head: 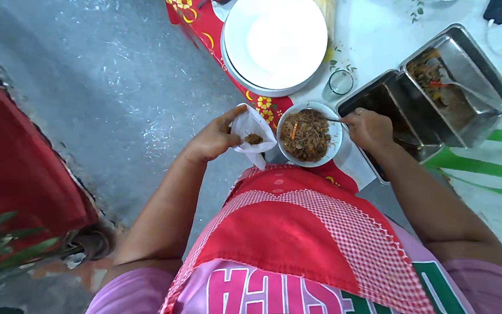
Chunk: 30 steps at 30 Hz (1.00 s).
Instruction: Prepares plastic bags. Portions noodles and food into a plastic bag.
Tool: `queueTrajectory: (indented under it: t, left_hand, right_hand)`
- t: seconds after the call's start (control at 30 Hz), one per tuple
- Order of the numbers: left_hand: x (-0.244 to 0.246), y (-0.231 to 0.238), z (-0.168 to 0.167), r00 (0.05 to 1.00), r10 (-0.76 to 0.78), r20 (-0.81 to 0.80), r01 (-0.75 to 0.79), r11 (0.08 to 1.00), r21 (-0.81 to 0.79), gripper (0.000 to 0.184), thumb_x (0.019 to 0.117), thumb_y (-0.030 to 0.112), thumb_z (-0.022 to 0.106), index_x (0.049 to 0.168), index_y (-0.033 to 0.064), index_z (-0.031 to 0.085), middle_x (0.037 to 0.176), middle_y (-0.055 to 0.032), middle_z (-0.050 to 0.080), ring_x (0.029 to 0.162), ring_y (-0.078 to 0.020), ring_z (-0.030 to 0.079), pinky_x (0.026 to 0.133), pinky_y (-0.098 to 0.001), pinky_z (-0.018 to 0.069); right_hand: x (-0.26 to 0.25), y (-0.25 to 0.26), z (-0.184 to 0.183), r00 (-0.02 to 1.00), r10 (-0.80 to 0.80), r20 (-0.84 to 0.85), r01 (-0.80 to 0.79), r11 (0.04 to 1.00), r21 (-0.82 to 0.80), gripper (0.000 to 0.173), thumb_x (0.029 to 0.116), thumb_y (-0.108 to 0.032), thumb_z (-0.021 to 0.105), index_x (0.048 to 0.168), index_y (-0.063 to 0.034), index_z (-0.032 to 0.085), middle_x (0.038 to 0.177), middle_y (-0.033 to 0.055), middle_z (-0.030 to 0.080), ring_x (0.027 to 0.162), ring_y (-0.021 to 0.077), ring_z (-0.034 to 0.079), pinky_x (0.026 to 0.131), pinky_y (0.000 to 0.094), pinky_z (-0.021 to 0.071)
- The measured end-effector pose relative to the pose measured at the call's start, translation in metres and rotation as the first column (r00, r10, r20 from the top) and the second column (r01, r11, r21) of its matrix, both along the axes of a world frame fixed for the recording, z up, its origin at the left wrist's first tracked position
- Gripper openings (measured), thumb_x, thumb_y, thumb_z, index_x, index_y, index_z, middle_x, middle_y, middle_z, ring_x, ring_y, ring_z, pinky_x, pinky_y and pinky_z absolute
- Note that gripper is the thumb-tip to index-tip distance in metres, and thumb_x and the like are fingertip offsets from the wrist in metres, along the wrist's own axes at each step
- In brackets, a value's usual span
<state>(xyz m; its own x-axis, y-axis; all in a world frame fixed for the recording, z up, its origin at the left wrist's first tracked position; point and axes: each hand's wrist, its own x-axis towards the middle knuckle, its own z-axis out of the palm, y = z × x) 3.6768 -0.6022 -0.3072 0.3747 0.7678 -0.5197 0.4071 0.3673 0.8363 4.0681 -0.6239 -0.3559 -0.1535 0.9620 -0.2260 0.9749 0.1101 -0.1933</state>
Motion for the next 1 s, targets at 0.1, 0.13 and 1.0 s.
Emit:
queueTrajectory:
  t: [0.1, 0.13, 1.0]
  left_hand:
    - [0.002, 0.0, -0.01, 1.0, -0.005, -0.012, 0.004, 0.999, -0.039, 0.088, 0.0818, -0.012, 0.055, 0.161, 0.0151, 0.029, 0.14, -0.0162, 0.058, 0.105, -0.0195, 0.069, 0.086, -0.0372, 0.0592]
    - [0.002, 0.0, -0.013, 1.0, -0.009, -0.009, 0.009, 0.999, -0.049, 0.088, 0.0813, -0.012, 0.055, 0.161, 0.0148, 0.029, 0.141, -0.0162, 0.058, 0.106, -0.0194, 0.069, 0.086, -0.0372, 0.0592]
    - [0.014, 0.042, -0.048, 0.986, -0.165, 0.018, 0.166, 0.969, -0.184, 0.086, 0.0814, -0.012, 0.057, 0.16, 0.0124, 0.031, 0.143, -0.0182, 0.057, 0.11, -0.0219, 0.069, 0.09, -0.0396, 0.0588]
  right_hand:
    - [0.009, 0.015, 0.014, 0.998, -0.058, 0.004, 0.057, 0.97, -0.238, 0.029, 0.1015, -0.012, 0.056, 0.122, -0.0176, 0.075, 0.12, 0.0199, 0.069, 0.109, 0.0439, 0.067, 0.082, 0.0688, 0.0507]
    - [0.01, 0.018, 0.013, 0.999, -0.048, 0.005, 0.048, 0.963, -0.264, 0.03, 0.1002, -0.012, 0.056, 0.123, -0.0181, 0.075, 0.121, 0.0191, 0.069, 0.11, 0.0433, 0.067, 0.083, 0.0689, 0.0505]
    - [-0.032, 0.044, 0.032, 0.981, 0.181, 0.066, -0.149, 0.928, -0.342, 0.025, 0.0994, -0.007, 0.054, 0.109, -0.0117, 0.076, 0.106, 0.0202, 0.071, 0.099, 0.0436, 0.069, 0.072, 0.0649, 0.0521]
